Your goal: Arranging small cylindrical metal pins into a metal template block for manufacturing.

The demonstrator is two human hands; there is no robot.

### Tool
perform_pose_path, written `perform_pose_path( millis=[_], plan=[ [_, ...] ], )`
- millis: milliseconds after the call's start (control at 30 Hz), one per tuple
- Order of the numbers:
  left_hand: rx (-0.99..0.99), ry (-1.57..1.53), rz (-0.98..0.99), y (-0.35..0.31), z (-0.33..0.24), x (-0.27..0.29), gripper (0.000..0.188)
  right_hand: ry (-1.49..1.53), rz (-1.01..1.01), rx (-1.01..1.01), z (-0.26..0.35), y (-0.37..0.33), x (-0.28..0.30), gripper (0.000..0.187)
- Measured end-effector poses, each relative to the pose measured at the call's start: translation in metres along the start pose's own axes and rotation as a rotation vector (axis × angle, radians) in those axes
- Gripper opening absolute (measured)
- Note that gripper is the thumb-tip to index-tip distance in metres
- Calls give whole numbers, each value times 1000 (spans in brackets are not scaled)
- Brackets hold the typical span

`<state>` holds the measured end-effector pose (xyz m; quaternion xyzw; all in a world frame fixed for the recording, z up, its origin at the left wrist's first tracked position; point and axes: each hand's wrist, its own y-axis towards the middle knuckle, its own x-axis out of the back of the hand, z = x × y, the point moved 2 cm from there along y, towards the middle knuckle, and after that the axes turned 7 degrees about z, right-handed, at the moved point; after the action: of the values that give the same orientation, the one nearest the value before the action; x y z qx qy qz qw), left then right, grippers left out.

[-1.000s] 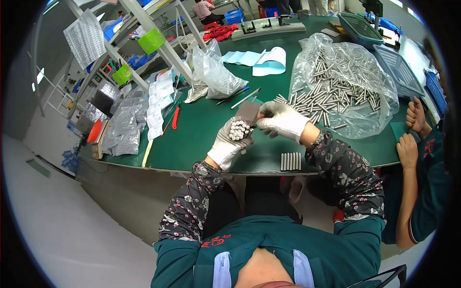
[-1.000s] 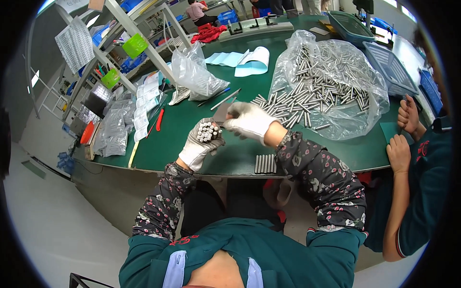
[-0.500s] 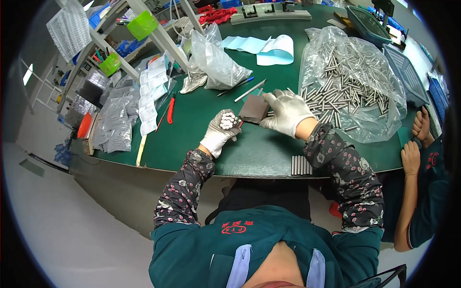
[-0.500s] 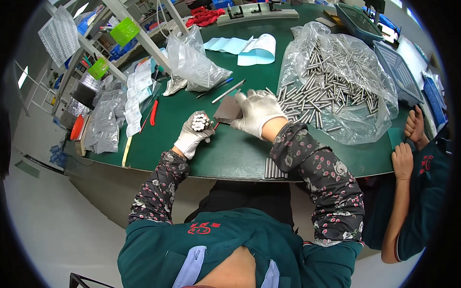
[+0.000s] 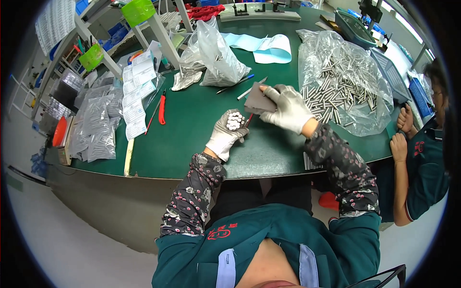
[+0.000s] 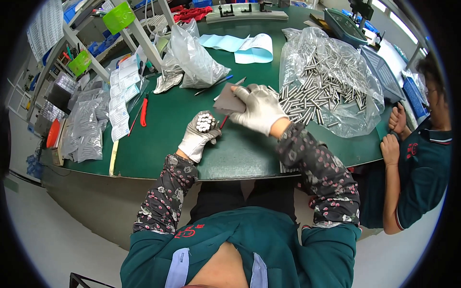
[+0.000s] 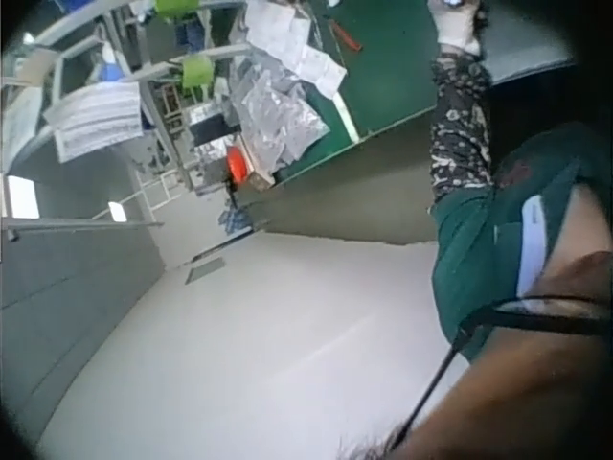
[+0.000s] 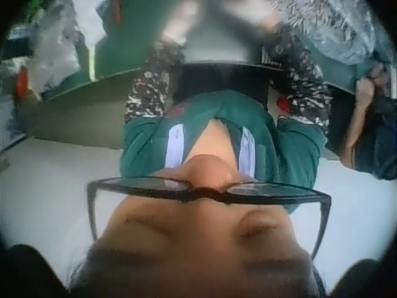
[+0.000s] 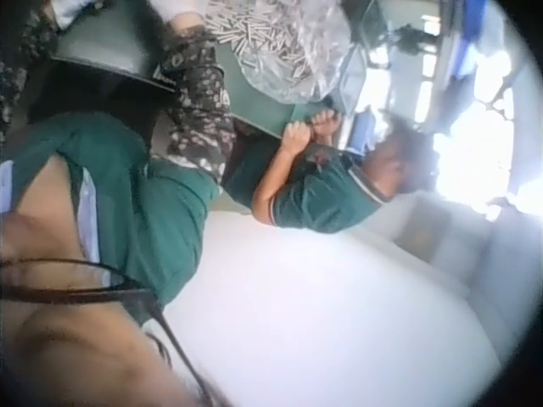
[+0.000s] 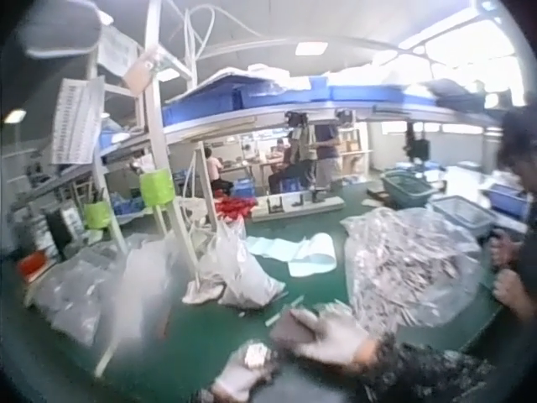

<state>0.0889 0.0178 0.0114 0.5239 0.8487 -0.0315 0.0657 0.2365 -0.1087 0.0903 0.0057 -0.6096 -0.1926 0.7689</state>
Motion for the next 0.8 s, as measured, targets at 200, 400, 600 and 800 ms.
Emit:
perform_pose_path(
  millis=[200, 400, 600, 800],
  plan=[
    [-31, -87, 51, -2, -8, 0, 37, -157, 2, -106, -2, -4, 9, 65],
    [78, -120, -38, -5, -14, -3, 34, 19, 19, 140, 14, -10, -4, 60],
    [8, -132, 41, -2, -7, 0, 29, -155, 141, -122, -17, 7, -6, 66],
    [49, -89, 60, -5, -3, 2, 42, 165, 79, 78, 39, 13, -2, 83]
  ],
)
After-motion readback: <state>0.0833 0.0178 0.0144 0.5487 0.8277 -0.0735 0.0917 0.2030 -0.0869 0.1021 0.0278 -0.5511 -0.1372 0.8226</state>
